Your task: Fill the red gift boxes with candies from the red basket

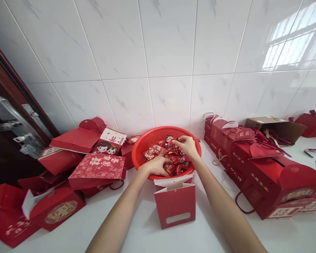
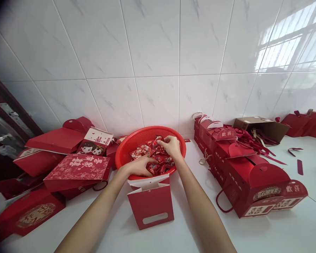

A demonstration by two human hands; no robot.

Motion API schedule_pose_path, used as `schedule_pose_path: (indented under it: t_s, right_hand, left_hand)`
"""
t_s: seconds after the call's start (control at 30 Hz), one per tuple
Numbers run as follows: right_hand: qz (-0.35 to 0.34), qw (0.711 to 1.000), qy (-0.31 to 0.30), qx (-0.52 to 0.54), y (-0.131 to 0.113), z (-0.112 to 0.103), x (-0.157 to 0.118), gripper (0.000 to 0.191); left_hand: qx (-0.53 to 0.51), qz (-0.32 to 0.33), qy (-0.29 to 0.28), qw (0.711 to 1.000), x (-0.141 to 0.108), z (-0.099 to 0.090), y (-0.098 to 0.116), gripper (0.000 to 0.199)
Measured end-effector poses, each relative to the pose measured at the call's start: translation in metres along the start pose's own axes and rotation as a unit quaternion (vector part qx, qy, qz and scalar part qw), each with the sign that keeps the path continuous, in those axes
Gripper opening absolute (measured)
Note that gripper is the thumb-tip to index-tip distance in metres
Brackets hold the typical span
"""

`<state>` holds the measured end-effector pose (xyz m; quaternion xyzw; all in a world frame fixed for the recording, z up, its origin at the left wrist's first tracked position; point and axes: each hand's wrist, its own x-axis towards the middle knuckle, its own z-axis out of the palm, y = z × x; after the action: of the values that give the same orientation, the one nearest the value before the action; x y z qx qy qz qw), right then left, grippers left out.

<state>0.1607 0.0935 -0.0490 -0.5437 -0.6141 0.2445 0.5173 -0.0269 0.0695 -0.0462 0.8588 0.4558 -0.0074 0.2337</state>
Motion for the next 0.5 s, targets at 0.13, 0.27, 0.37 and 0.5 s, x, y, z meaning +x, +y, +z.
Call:
schedule_pose_path:
  t_s: [0.13,0.27,0.37,0.5]
  right_hand:
    - [0.004,1.0,0.007,0.0,-0.0012,-0.0001,0.0005,0.05]
    - [0.008,1.0,0.02,-0.007,-0.0004,0.0009,0.0021,0.051]
    - [0.013,0.999,0.038,-0.017,-0.0006,0.0001,0.0013,0.051]
    - [0.025,0.997,0.064,-0.039,-0.0036,-0.0026,-0.0019,0.047]
  left_hand:
    - [-0.018,-0.002,0.008,1.0,0.0012,-0.0026,0.0038,0.068]
    - [-0.037,-0.032,0.079,0.996,-0.0006,-0.0043,0.0083,0.069]
    - [-0.042,-0.052,0.172,0.983,-0.0017,-0.0051,0.0094,0.062]
    - [-0.075,-0.102,0.278,0.952,-0.0025,-0.0074,0.0084,0.063]
